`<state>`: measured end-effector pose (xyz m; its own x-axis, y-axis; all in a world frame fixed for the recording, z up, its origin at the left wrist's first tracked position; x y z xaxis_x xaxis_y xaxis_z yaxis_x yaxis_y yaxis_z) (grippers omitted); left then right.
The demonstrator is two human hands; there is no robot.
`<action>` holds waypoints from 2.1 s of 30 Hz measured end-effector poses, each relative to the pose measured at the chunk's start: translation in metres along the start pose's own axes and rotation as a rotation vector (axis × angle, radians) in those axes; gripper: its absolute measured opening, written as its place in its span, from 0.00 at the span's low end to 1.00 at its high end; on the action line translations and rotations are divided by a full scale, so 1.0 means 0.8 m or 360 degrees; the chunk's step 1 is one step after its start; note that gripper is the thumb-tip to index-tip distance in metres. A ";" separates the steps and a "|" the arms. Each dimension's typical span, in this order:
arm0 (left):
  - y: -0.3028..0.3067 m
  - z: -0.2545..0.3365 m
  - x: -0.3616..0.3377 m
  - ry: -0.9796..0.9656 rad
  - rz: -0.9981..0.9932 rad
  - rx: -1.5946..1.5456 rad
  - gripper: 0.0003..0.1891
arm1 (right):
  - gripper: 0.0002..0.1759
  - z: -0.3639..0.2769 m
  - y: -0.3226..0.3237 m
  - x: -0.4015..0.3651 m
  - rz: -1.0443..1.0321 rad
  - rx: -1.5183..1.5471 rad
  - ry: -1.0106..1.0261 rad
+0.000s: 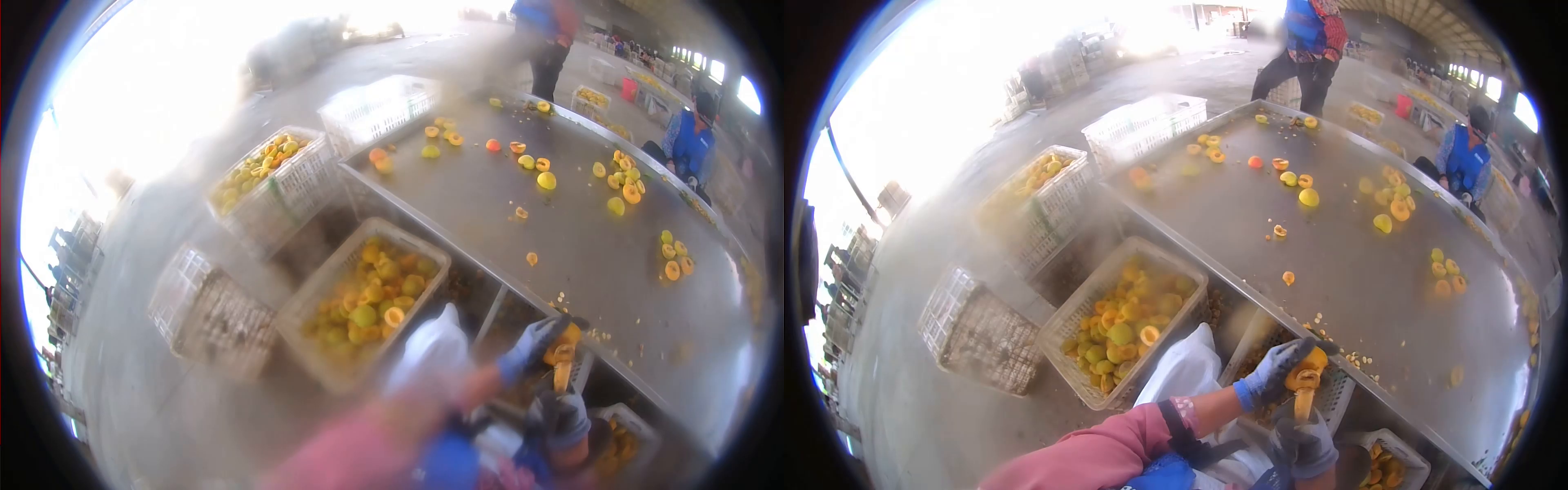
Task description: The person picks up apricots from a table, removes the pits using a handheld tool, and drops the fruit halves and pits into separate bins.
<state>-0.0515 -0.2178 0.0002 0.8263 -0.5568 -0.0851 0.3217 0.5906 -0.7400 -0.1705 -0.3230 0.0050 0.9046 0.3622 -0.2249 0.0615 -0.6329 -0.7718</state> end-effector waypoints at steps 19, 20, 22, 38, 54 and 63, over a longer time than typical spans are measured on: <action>0.262 0.296 0.179 -0.0436 0.0668 0.2316 0.19 | 0.20 -0.203 0.089 0.069 0.1022 -0.3047 0.0156; 0.273 0.283 0.239 -0.0281 0.0558 0.1530 0.20 | 0.20 -0.217 0.109 0.075 0.1075 -0.3038 0.0144; 0.200 0.263 0.335 -0.0167 0.0512 0.2878 0.23 | 0.19 -0.242 0.149 0.096 0.1122 -0.3001 0.0181; 0.203 0.169 0.599 -0.0739 -0.0390 0.3233 0.33 | 0.24 -0.275 0.259 0.098 0.1242 -0.2545 -0.0274; -0.008 0.160 0.100 -0.0515 -0.0038 0.0826 0.32 | 0.18 -0.177 -0.068 0.155 0.0660 -0.3684 0.1017; -0.083 0.178 -0.019 -0.0685 -0.0266 0.1255 0.26 | 0.16 -0.140 -0.142 0.051 0.0874 -0.4031 0.1149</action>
<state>-0.0198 -0.1653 0.1460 0.7909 -0.4983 0.3551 0.5445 0.8380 -0.0369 -0.0936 -0.3129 0.1503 0.8885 0.2015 0.4122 -0.4324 0.0670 0.8992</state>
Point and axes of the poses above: each hand's wrist, its own x-axis towards the middle knuckle, its own y-axis out of the back of the hand, z = x × y, the point moved 2 cm from there along x, towards the middle knuckle, and after that the axes turned 4 degrees about -x, right-handed, at the moved point
